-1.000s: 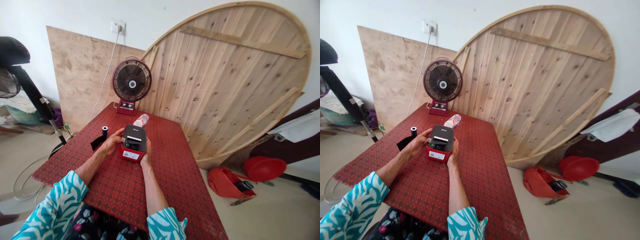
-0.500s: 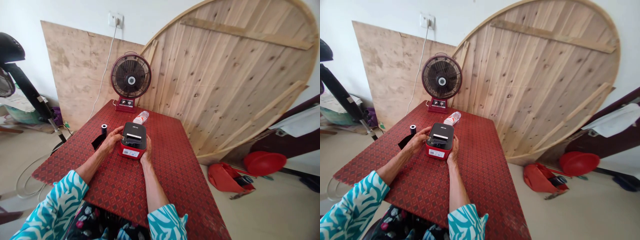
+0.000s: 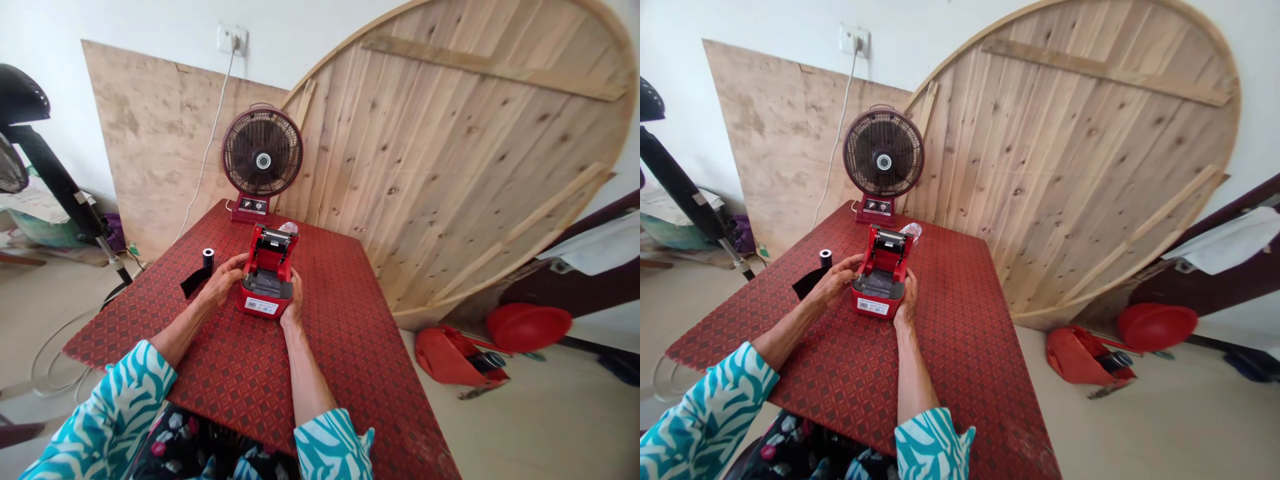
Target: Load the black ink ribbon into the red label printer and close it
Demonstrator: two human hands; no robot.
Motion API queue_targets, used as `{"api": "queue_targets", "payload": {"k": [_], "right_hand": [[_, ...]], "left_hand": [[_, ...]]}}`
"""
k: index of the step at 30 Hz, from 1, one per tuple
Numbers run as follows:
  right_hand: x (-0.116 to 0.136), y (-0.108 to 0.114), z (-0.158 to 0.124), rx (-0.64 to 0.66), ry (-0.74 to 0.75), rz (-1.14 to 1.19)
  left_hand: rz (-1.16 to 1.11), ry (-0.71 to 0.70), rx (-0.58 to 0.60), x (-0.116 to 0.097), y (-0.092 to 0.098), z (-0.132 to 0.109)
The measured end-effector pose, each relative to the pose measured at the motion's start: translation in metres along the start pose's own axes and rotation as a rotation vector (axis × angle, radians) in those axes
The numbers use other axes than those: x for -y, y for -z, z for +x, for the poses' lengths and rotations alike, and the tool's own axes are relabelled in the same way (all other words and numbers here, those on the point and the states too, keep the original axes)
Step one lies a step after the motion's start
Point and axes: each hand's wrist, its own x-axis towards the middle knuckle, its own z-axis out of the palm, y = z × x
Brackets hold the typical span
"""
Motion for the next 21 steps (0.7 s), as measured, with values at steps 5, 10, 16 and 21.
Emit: {"api": "queue_targets", "payload": {"k": [5,10,16,21], "right_hand": [[-0.002,-0.001,0.002,-0.023,-0.047,0.025],[-0.003,-0.002,0.005,-0.022,-0.031,0.003],[-0.005,-0.004,0.005,-0.004,-0.042,0.012],[-0.006,-0.006,0.005,-0.009,-0.014,0.021]], "left_hand": [[0.115,-0.03,-0.003,-0.008,0.001,-0.004],[0.527,-0.342,0.06,-0.031,-0.01,0.004],[1.18,-0.278,0.404,-0.037,-0.046,0.051],[1.326,-0.151,0.557,-0.033,-0.058,0.082]]}}
